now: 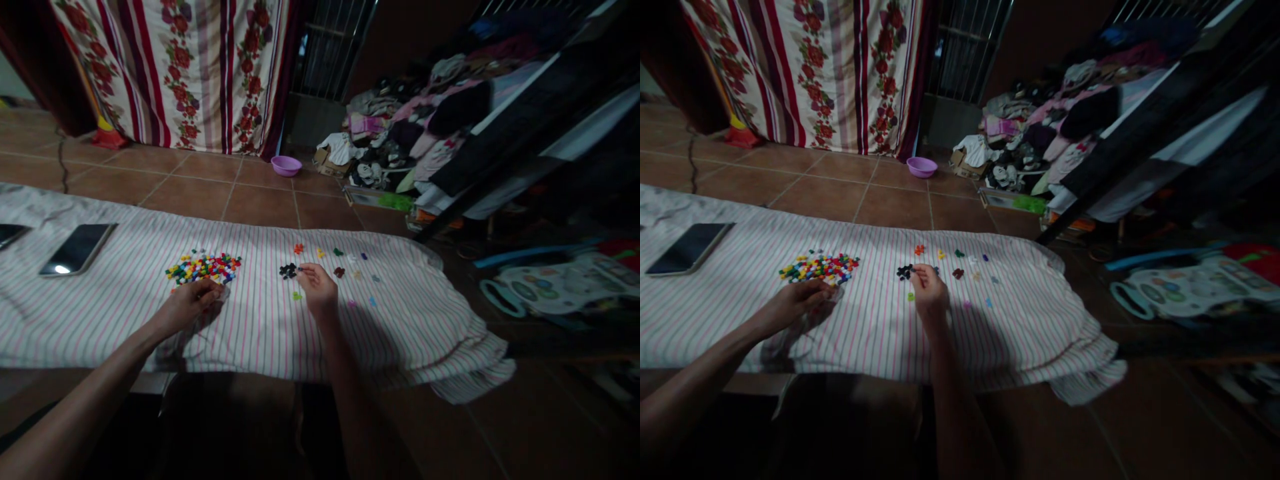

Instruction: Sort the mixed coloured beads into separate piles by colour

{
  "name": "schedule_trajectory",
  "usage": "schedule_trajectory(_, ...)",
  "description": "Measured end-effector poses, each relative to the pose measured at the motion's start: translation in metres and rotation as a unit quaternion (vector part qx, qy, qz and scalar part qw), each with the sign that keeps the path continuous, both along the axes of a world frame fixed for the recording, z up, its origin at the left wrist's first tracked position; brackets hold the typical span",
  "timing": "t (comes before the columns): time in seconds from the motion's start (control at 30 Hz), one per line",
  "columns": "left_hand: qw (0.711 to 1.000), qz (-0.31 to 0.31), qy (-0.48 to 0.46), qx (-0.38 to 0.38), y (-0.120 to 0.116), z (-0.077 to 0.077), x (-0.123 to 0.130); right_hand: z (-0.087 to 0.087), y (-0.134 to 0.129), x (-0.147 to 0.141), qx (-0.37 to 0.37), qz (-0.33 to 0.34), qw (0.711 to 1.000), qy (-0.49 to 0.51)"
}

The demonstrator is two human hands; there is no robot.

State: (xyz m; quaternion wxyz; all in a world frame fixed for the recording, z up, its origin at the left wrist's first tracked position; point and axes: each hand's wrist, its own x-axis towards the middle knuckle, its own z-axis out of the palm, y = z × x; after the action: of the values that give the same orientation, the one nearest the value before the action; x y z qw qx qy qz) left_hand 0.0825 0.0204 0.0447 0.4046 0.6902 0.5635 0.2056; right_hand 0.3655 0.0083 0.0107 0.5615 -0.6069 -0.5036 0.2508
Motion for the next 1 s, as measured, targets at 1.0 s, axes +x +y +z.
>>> schedule_trajectory(1.0,0.984,-0.04,0.133,0.113,-0.002,-0.01,-0.007,-0.025,0.004,0.058,-0.137,-0.133,0.91,-0.367)
